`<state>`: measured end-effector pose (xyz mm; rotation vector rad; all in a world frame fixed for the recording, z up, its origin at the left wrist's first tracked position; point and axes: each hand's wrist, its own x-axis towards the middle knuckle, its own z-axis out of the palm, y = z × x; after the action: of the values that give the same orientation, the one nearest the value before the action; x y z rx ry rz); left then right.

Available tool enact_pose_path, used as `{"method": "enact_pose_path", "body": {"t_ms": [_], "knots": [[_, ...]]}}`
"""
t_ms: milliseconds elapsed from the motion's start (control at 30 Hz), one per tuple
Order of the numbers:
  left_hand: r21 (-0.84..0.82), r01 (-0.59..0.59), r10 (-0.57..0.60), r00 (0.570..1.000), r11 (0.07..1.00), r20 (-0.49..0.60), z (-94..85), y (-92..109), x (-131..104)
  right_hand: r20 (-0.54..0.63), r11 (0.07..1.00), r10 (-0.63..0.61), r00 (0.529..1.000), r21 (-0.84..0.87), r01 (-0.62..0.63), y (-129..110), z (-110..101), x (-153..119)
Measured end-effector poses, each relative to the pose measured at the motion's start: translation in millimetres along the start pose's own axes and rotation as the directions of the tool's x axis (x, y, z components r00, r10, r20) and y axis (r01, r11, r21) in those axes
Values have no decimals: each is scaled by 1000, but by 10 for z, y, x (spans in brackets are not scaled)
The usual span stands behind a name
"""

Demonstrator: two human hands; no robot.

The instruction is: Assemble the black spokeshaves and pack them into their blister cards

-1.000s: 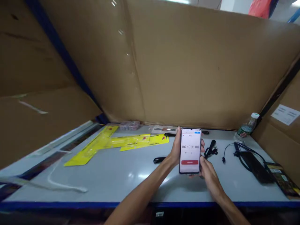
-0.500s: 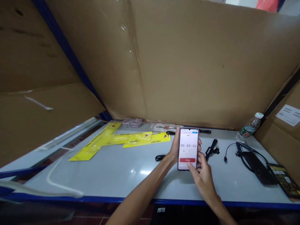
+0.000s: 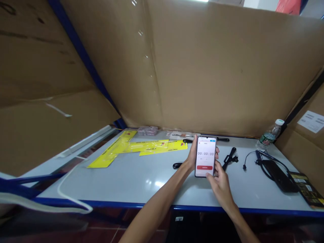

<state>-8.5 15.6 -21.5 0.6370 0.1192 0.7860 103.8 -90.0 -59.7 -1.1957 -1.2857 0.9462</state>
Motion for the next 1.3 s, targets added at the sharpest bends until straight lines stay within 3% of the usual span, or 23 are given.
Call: {"method": "enact_pose_path", "body": {"t_ms": [200, 333, 500, 633, 767, 833, 967, 1000, 1033, 1067, 1133, 1167, 1200, 1233, 1267, 1300], "knots": [[15, -11, 11, 1000, 1000, -8, 5, -27, 4, -32, 998, -35, 999, -53, 33, 21, 5, -5], [14, -54, 54, 998, 998, -36, 21, -52, 7, -84, 972, -54, 995, -231, 33, 8, 3, -71], [21, -155, 157, 983, 988, -92, 56, -80, -11, -161, 760, -203, 966, -648, 52, -67, 111, -113], [29, -274, 276, 952, 961, -136, 97, -64, -33, -144, 593, -229, 963, -805, 21, -199, 247, 30], [129, -382, 403, 883, 915, -243, 116, 5, -69, -93, 561, -200, 975, -827, 37, -383, 286, 202], [183, -428, 462, 855, 885, -236, 93, 37, -66, -70, 550, -215, 974, -833, 61, -463, 272, 253], [293, -409, 468, 868, 864, -165, 65, 78, 1, -48, 491, -239, 970, -868, 78, -508, 189, 332], [339, -411, 489, 852, 846, -187, 89, 92, 2, -59, 486, -247, 967, -871, 71, -490, 140, 369], [401, -432, 543, 809, 808, -224, 135, 110, -20, -79, 489, -255, 964, -871, 58, -465, 72, 421], [486, -462, 626, 736, 742, -256, 204, 128, -73, -109, 497, -261, 959, -867, 37, -433, -21, 494], [698, -486, 800, 561, 526, -212, 403, 147, -280, -191, 522, -259, 947, -852, -29, -362, -279, 703], [801, -448, 821, 564, 398, -92, 526, 136, -425, -233, 528, -252, 939, -846, -68, -326, -441, 837], [873, -412, 769, 635, 261, 69, 655, 103, -584, -281, 532, -245, 928, -839, -114, -287, -616, 986], [898, -423, 650, 717, 119, 252, 782, 48, -742, -329, 534, -236, 914, -830, -161, -245, -797, 1144], [876, -483, 481, 768, 3, 422, 902, -30, -885, -369, 533, -224, 902, -821, -204, -195, -976, 1303], [831, -550, 300, 782, -79, 546, 1007, -124, -1002, -408, 529, -213, 888, -812, -246, -137, -1143, 1457]]}}
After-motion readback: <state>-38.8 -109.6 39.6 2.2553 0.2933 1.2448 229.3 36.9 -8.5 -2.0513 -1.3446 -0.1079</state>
